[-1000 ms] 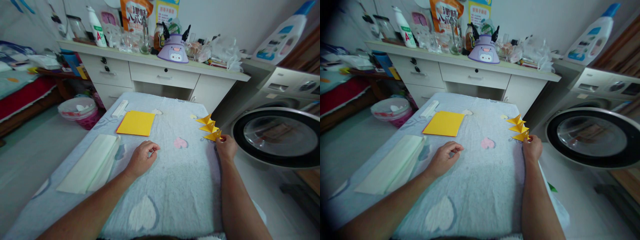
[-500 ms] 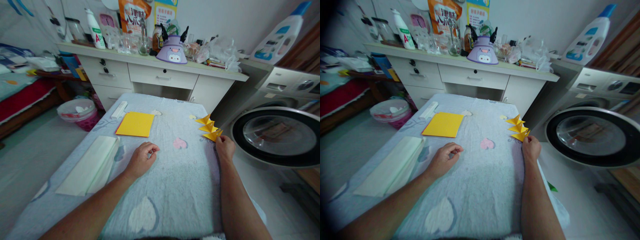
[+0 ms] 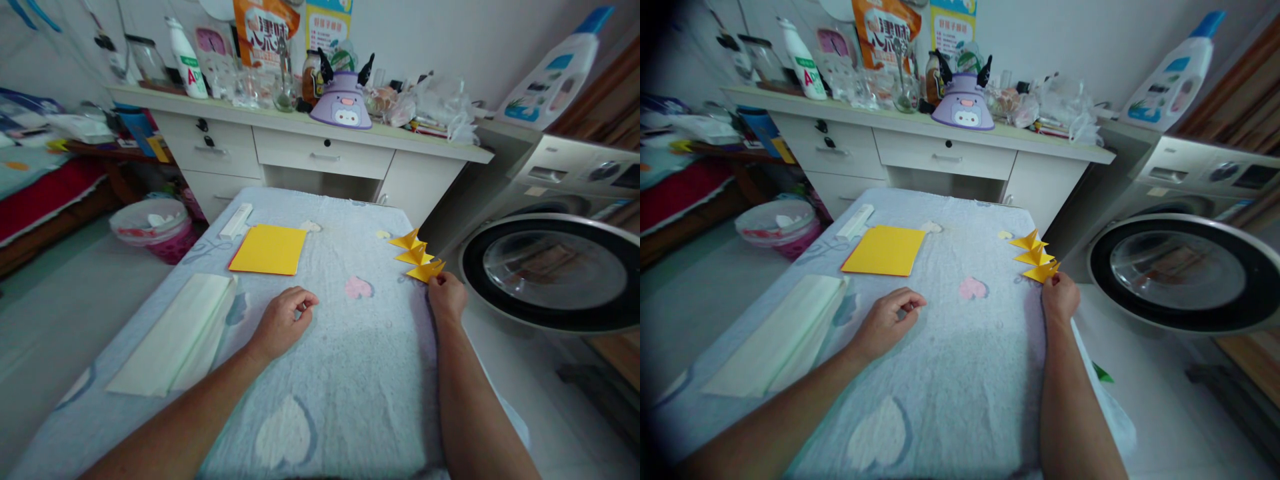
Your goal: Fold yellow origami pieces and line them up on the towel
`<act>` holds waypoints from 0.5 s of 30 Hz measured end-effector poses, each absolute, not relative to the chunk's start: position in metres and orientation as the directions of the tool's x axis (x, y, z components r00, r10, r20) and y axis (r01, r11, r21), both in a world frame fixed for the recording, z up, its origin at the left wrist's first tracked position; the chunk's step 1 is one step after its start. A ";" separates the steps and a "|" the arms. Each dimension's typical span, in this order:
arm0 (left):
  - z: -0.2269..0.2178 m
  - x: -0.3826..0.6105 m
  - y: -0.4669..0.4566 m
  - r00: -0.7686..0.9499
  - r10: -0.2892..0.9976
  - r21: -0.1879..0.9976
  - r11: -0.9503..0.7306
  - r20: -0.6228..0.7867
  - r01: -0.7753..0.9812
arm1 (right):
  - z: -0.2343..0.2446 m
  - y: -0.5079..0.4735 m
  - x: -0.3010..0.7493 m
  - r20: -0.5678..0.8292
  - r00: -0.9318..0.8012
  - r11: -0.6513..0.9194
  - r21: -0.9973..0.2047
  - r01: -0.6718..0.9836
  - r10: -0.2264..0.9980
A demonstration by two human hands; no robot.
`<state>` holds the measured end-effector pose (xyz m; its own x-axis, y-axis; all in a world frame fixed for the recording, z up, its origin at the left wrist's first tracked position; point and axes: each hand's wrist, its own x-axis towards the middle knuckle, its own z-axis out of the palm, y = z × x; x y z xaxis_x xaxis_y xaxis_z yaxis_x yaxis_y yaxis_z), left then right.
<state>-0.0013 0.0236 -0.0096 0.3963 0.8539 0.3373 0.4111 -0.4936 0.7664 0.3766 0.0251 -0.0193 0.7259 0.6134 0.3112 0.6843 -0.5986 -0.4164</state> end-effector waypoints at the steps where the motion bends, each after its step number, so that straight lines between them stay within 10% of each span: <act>1: -0.010 -0.001 0.023 0.398 0.853 0.767 -0.494 0.336 0.410 | -0.019 0.025 0.376 0.312 0.725 -0.599 -0.414 0.685 0.614; 15: -0.007 -0.003 0.021 0.410 0.851 0.764 -0.494 0.327 0.416 | -0.002 0.013 0.364 0.459 0.680 -0.500 -0.461 0.733 0.572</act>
<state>-0.0032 0.0211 -0.0067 0.4102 0.8512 0.3274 0.4158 -0.4941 0.7636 0.3644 0.0130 -0.0021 0.6796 0.5721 0.4592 0.7328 -0.5005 -0.4609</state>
